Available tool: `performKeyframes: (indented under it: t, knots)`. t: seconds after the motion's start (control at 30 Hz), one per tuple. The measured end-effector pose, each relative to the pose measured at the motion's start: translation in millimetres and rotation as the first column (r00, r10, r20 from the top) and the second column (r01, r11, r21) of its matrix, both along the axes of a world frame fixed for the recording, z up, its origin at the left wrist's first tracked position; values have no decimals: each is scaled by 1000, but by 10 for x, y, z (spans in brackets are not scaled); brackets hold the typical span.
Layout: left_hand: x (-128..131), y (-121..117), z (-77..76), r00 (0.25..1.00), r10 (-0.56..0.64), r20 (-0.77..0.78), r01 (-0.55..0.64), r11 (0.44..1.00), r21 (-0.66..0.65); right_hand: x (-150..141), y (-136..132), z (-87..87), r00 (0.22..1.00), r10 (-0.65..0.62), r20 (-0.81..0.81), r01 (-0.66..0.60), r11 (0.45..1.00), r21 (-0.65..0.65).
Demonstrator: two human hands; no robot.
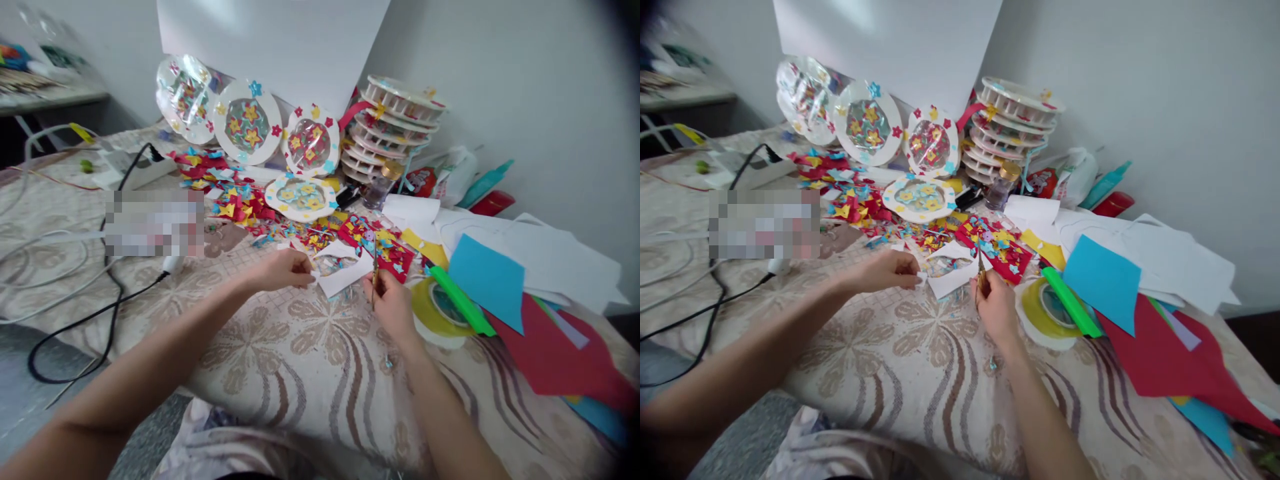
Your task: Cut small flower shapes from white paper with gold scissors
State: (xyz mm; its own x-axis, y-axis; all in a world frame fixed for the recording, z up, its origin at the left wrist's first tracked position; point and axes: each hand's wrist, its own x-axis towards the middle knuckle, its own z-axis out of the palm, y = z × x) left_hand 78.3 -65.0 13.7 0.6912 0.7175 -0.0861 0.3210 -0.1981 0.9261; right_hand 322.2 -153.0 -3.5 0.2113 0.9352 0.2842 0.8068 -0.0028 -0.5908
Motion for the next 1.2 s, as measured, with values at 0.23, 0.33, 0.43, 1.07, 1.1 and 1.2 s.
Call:
performKeyframes:
  t: [0.23,0.33,0.43,1.07,1.1,1.2]
  knots:
    - [16,-8,-76,994,49,-93,-34,988,152,36,23,-72,992,-52,117,60,996,-61]
    - [40,-24,-93,998,40,-45,-36,996,78,58,39,-86,985,-88,151,103,990,-92]
    - [64,-35,-100,993,111,33,-113,992,60,64,55,-91,983,-103,152,119,988,-99]
    - [386,-381,-299,989,117,-95,-41,817,575,53,60,-151,989,-33,-142,10,987,-161]
    - [395,-381,-309,990,117,-78,-51,818,573,40,60,-143,977,-29,-213,-7,985,-170]
    - [419,-371,-326,992,124,-3,-103,832,545,-5,60,-114,903,-38,-428,-39,984,-171]
